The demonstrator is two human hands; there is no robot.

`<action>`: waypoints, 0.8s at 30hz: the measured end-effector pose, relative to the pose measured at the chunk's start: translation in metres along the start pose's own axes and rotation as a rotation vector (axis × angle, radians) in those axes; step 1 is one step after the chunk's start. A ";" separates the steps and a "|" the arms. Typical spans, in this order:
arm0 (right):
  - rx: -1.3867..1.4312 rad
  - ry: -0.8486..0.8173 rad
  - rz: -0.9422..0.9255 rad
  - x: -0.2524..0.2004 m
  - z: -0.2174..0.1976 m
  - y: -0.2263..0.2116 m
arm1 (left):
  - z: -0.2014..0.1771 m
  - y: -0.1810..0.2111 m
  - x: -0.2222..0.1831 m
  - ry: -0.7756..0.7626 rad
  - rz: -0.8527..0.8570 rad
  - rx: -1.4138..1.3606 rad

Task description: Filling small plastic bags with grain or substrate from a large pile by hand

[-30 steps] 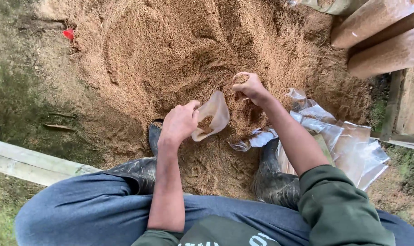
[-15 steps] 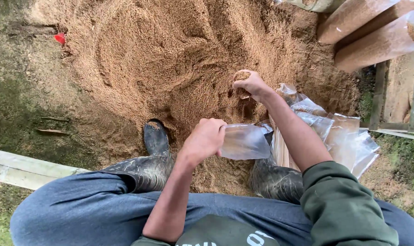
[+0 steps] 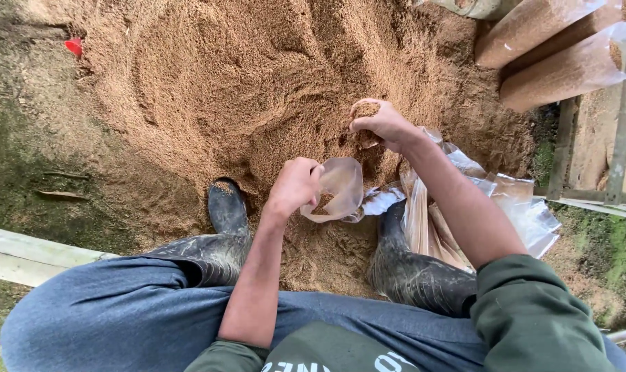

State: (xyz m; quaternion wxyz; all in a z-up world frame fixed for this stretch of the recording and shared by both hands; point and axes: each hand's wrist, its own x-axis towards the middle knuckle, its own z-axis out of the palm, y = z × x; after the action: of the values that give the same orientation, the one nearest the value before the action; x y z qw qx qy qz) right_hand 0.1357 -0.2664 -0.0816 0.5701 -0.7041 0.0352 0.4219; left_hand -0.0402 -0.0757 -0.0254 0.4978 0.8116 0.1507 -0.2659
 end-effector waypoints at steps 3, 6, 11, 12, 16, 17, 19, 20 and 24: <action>-0.033 -0.008 0.002 -0.030 0.009 -0.032 | 0.004 -0.009 0.016 0.036 0.007 -0.074; -0.029 -0.015 -0.013 -0.054 0.019 -0.055 | -0.002 -0.002 0.024 0.064 -0.037 -0.204; 0.110 -0.121 -0.036 -0.077 0.054 -0.063 | -0.010 -0.003 0.041 0.105 -0.015 -0.274; 0.110 -0.119 -0.031 -0.075 0.057 -0.056 | -0.009 -0.001 0.041 0.101 -0.017 -0.277; -0.035 -0.108 -0.006 -0.069 0.066 -0.035 | -0.010 0.003 0.045 0.131 -0.051 -0.395; -0.109 -0.076 0.061 -0.070 0.067 -0.032 | -0.010 0.004 0.046 0.130 -0.065 -0.428; -0.216 -0.069 -0.001 -0.078 0.071 -0.037 | -0.004 -0.007 0.060 0.117 -0.074 -0.451; -0.320 -0.057 -0.067 -0.084 0.072 -0.039 | 0.001 -0.013 0.066 0.101 -0.079 -0.469; -0.743 -0.131 -0.018 -0.090 0.088 -0.047 | -0.005 -0.004 0.056 0.073 -0.068 -0.442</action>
State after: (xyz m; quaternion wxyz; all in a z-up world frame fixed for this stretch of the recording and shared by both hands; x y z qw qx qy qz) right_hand 0.0537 -0.2156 0.0122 0.2807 -0.8347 -0.1628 0.4449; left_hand 0.0050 -0.0710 -0.0592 0.6485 0.6864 0.2504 -0.2135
